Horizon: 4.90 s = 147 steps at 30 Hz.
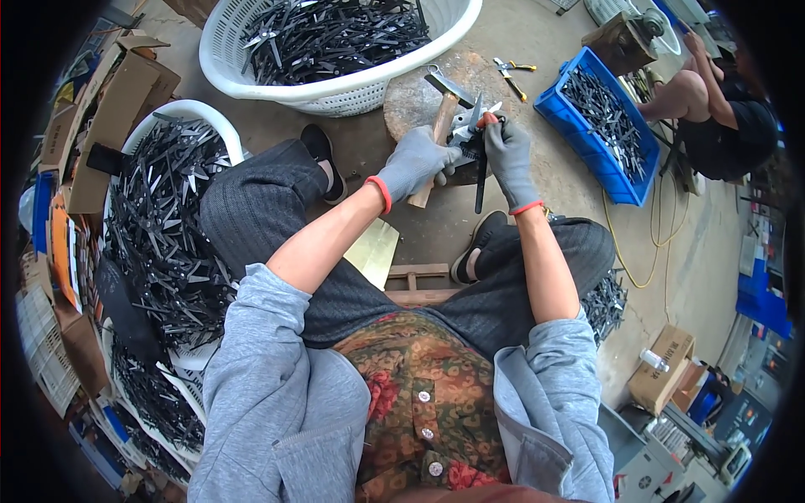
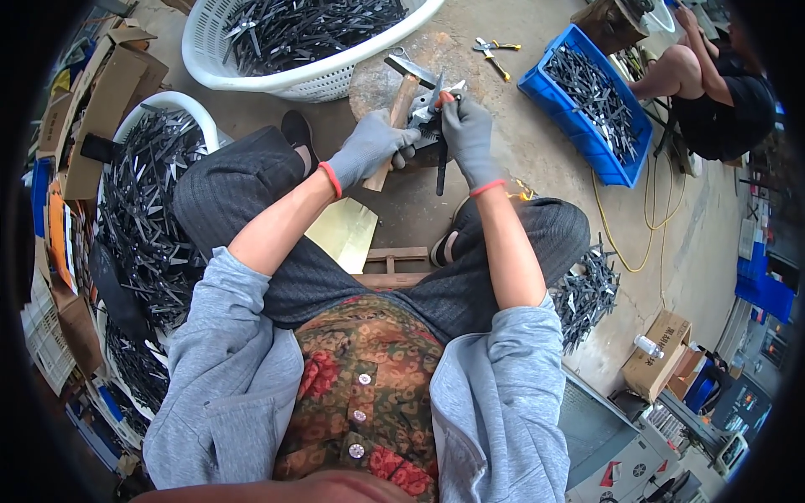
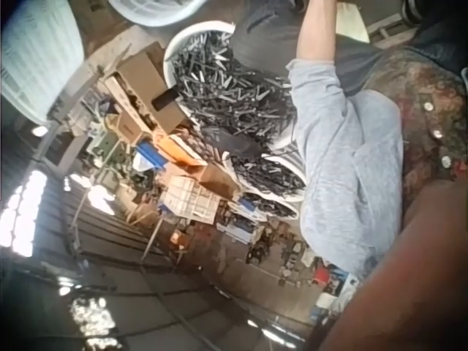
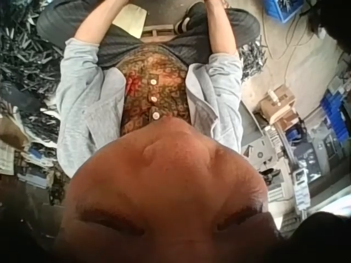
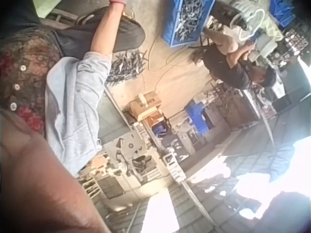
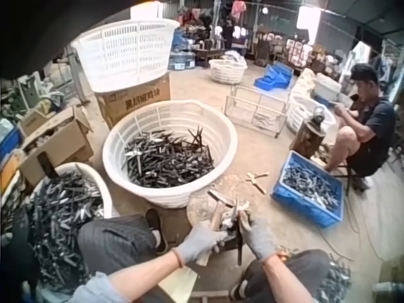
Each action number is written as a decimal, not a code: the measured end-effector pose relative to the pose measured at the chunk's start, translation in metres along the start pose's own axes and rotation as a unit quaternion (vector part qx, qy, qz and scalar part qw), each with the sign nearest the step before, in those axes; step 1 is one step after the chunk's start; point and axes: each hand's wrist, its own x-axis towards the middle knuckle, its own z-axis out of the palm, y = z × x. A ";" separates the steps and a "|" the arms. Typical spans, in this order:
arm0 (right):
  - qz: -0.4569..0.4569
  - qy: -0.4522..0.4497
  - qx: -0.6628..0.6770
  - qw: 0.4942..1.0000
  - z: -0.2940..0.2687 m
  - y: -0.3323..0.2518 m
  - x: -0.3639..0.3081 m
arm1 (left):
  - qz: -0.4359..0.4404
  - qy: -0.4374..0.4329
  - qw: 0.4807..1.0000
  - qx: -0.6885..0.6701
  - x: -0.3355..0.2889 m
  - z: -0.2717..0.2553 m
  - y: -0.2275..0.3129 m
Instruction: Processing and straightening small metal components using a hammer and pliers on a specialized fixture.
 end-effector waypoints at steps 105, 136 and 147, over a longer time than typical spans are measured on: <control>0.085 -0.079 0.118 0.986 -0.001 -0.007 0.011 | 0.043 -0.061 0.994 0.077 -0.006 -0.017 0.011; 0.102 -0.048 0.094 0.989 -0.010 -0.021 0.004 | -0.054 -0.044 0.996 -0.053 -0.012 0.000 0.005; -0.087 -0.009 -0.079 0.993 -0.004 -0.014 0.002 | -0.037 -0.012 0.999 -0.028 -0.008 -0.002 0.004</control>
